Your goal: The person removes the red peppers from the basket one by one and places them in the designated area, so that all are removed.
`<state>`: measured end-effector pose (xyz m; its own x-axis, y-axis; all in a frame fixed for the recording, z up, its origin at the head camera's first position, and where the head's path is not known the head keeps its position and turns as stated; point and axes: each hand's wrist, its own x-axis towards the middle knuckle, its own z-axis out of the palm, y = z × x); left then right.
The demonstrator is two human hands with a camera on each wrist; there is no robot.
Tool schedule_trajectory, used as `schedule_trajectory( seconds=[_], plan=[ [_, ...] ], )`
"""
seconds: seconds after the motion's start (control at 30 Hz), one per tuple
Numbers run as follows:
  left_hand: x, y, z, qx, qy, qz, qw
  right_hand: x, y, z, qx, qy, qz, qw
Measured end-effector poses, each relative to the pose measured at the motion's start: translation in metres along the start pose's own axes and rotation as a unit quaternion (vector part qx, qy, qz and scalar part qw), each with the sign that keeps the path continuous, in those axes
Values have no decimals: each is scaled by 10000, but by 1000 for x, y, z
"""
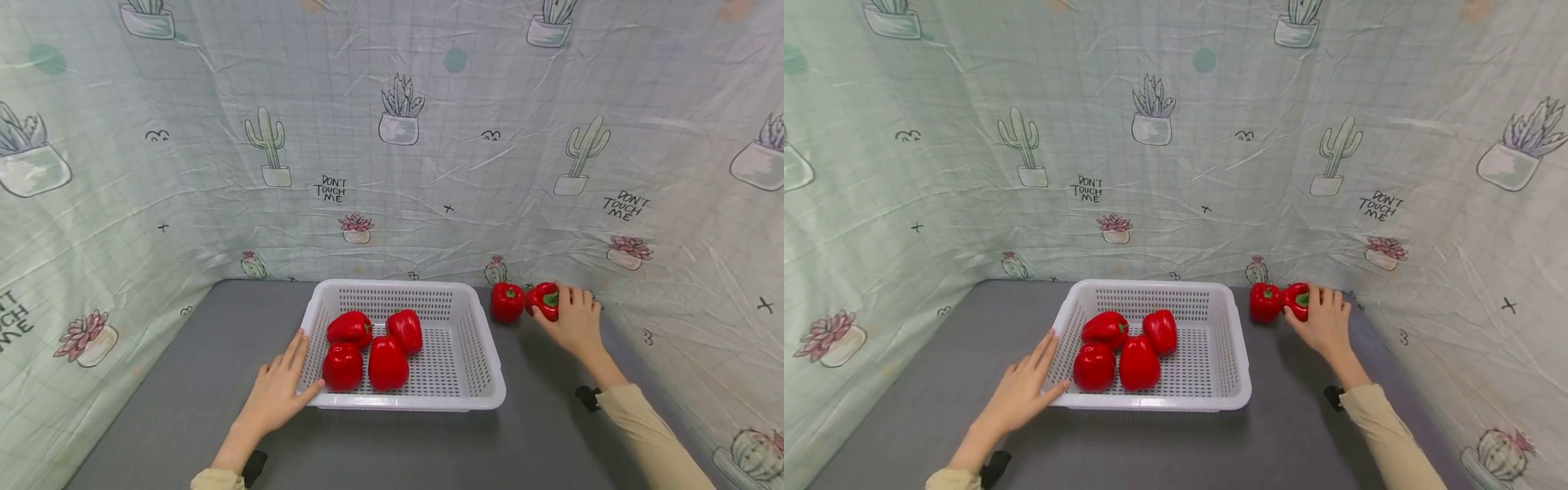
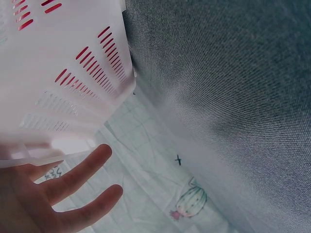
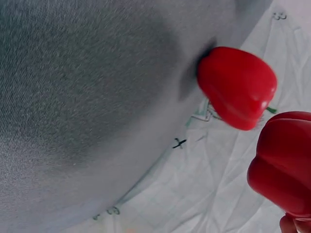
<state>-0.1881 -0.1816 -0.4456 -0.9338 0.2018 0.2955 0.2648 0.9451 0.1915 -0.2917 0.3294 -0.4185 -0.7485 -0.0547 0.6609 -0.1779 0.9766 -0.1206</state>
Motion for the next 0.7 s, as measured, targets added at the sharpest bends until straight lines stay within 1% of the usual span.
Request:
schedule_trajectory(
  seconds=[0.27,0.53,0.7],
  plan=[
    [0,-2,1,-57,-13,25,10000,8,7,12,-18,-463,557,9974],
    [0,-1,0,-33,-32,5,10000,14,16,27,-51,-849,976,9916],
    [0,-1,0,-31,-42,-15,10000,18,23,36,-106,-1106,1150,9871]
  ],
)
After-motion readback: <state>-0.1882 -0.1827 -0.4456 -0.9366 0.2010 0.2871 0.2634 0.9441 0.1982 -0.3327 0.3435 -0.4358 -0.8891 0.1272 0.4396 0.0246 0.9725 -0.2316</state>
